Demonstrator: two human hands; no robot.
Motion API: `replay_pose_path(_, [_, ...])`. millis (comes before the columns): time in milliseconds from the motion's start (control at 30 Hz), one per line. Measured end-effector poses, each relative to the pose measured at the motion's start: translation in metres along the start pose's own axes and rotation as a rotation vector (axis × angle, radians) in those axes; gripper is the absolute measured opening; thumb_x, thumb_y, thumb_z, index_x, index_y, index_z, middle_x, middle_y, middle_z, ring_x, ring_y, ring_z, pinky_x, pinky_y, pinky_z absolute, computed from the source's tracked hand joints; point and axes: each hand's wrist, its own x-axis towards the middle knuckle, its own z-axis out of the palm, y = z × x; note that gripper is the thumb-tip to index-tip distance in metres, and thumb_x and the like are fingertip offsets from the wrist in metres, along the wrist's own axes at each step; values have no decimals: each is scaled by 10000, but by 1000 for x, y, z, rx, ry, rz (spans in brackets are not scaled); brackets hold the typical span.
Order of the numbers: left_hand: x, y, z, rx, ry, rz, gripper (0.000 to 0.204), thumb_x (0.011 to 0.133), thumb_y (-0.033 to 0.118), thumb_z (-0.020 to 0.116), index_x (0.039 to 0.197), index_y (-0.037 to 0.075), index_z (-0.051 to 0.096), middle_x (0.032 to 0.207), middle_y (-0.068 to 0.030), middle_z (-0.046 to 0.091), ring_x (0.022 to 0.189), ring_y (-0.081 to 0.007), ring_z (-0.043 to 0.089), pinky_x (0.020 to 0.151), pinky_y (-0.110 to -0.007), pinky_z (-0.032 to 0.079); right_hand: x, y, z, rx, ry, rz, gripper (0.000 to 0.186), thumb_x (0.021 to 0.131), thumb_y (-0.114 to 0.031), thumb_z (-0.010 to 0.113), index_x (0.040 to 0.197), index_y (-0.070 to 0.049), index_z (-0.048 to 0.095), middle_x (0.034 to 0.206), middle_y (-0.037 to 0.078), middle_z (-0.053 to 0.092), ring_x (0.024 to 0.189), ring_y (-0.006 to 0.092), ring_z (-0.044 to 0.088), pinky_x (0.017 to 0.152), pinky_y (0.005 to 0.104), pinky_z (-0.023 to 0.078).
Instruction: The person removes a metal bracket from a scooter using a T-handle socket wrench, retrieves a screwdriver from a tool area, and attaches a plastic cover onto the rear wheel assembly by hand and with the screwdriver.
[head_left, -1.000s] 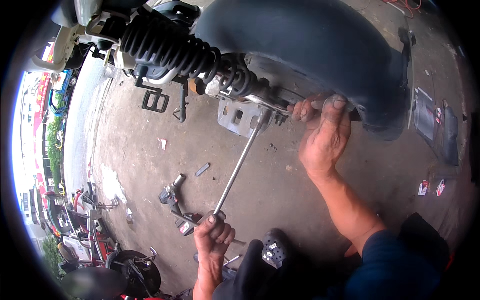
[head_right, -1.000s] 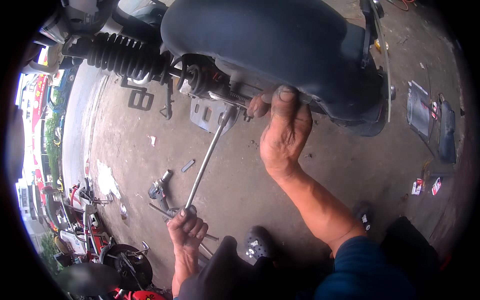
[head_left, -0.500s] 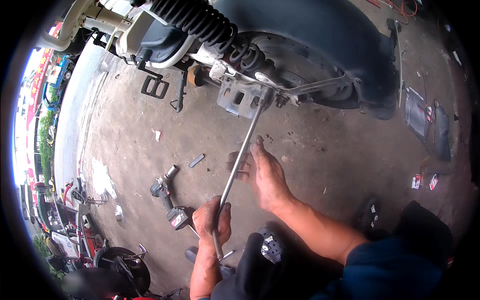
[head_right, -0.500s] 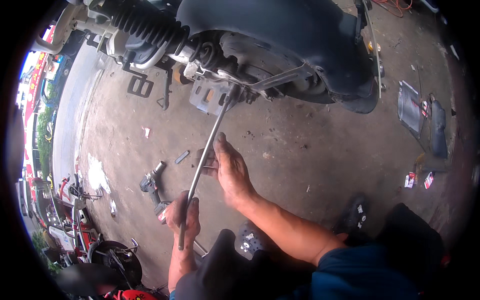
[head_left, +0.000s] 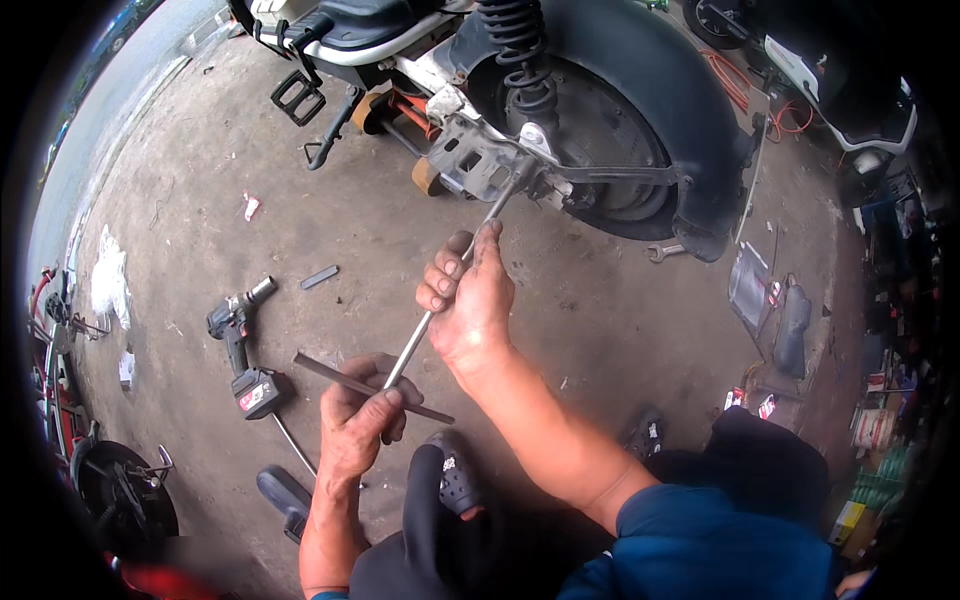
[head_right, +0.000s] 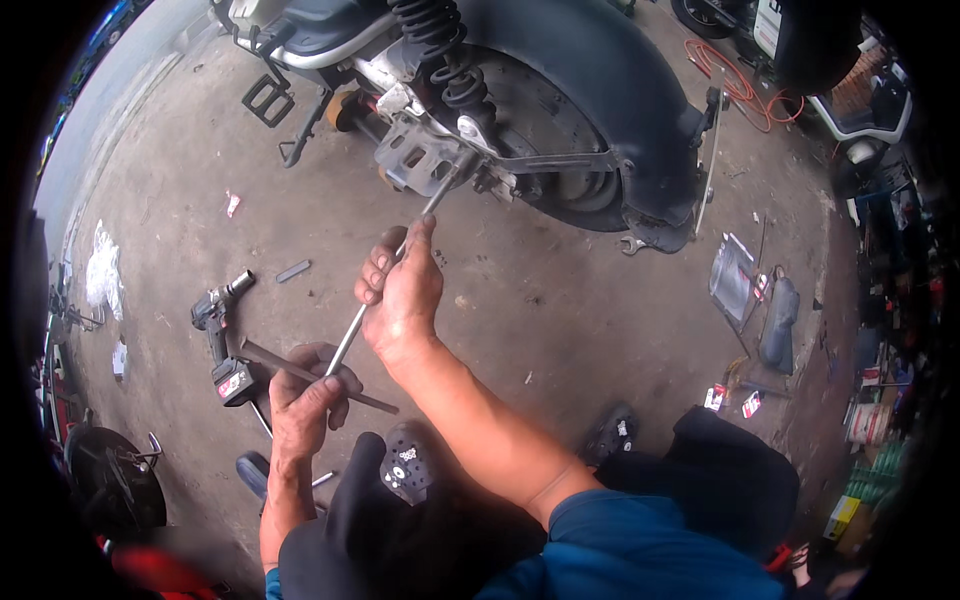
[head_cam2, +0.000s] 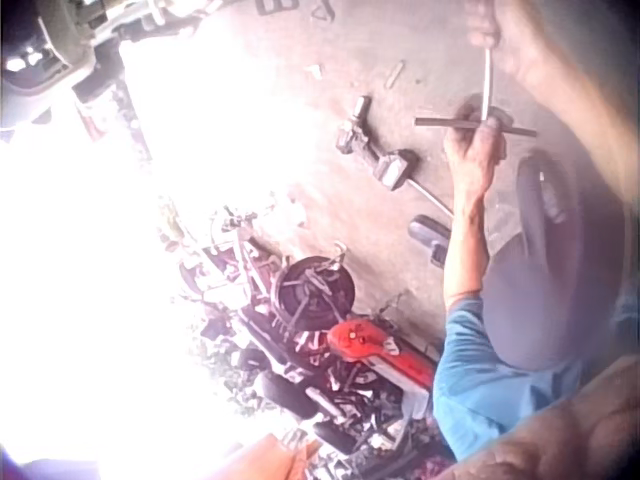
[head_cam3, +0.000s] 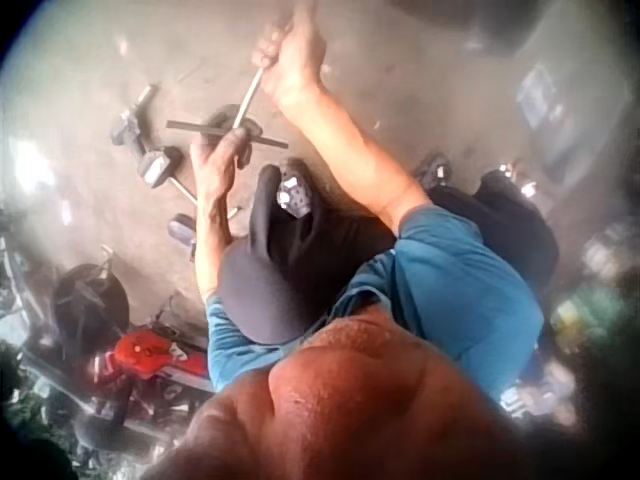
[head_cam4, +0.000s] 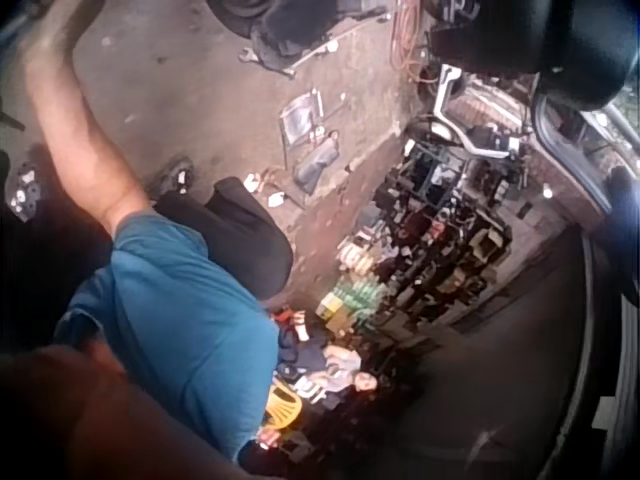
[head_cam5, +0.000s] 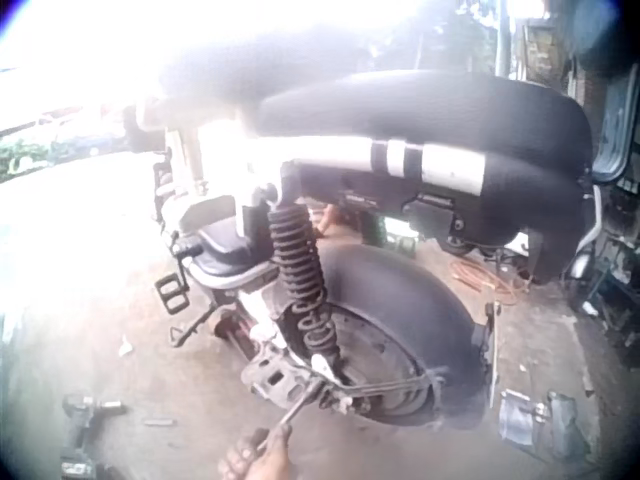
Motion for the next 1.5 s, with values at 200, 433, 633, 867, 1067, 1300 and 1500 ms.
replay_pose_path(200, [-10, -47, 1, 479, 505, 619, 358, 817, 91, 616, 1121, -48, 486, 952, -197, 572, 714, -258, 619, 551, -338, 512, 9, 7, -5, -40, 6, -17, 375, 964, -478, 366, 802, -144, 417, 571, -46, 342, 464, 79, 320, 420, 220, 264])
replay_pose_path(433, [-6, -23, 3, -605, -109, -219, 370, 876, 211, 582, 1069, -94, 498, 834, -190, 628, 588, -232, 603, 457, -305, 485, 4, -2, -7, 13, -10, 8, 383, 961, -480, 370, 783, -146, 425, 566, -44, 338, 459, 77, 320, 414, 222, 266])
replay_pose_path(633, [11, -41, -5, 1174, 292, 806, 335, 842, -37, 549, 1164, -10, 459, 946, -121, 598, 710, -137, 575, 606, -275, 488, 11, 4, -12, 6, -22, 21, 367, 960, -472, 380, 793, -151, 438, 565, -47, 334, 459, 72, 322, 416, 216, 268])
replay_pose_path(867, [-24, -38, 0, -573, 196, -104, 351, 846, 222, 588, 1074, -40, 541, 918, -165, 585, 695, -256, 609, 588, -322, 514, 5, -6, -12, 62, -101, 58, 348, 974, -436, 355, 792, -151, 437, 563, -46, 330, 457, 74, 312, 413, 215, 259])
replay_pose_path(1067, [15, -19, 14, 858, -248, 456, 365, 765, -94, 476, 1109, -8, 566, 940, -82, 630, 682, -166, 578, 618, -282, 485, 3, -2, 1, 67, -82, 69, 338, 971, -426, 365, 789, -151, 438, 567, -42, 329, 439, 77, 299, 399, 219, 243])
replay_pose_path(1300, [-16, -43, -5, -635, -155, -43, 654, 737, 311, 729, 1178, -108, 490, 927, -201, 626, 795, -277, 627, 713, -370, 506, 6, -7, -10, 5, -85, 55, 321, 971, -405, 372, 789, -148, 437, 567, -46, 329, 430, 73, 292, 388, 221, 233])
replay_pose_path(1500, [7, -22, -4, -634, -161, -65, 491, 802, 212, 673, 1144, -101, 509, 878, -185, 635, 820, -293, 617, 746, -401, 495, 9, -7, -10, 20, -109, 42, 335, 971, -414, 369, 796, -138, 445, 563, -44, 331, 434, 73, 291, 393, 220, 240])
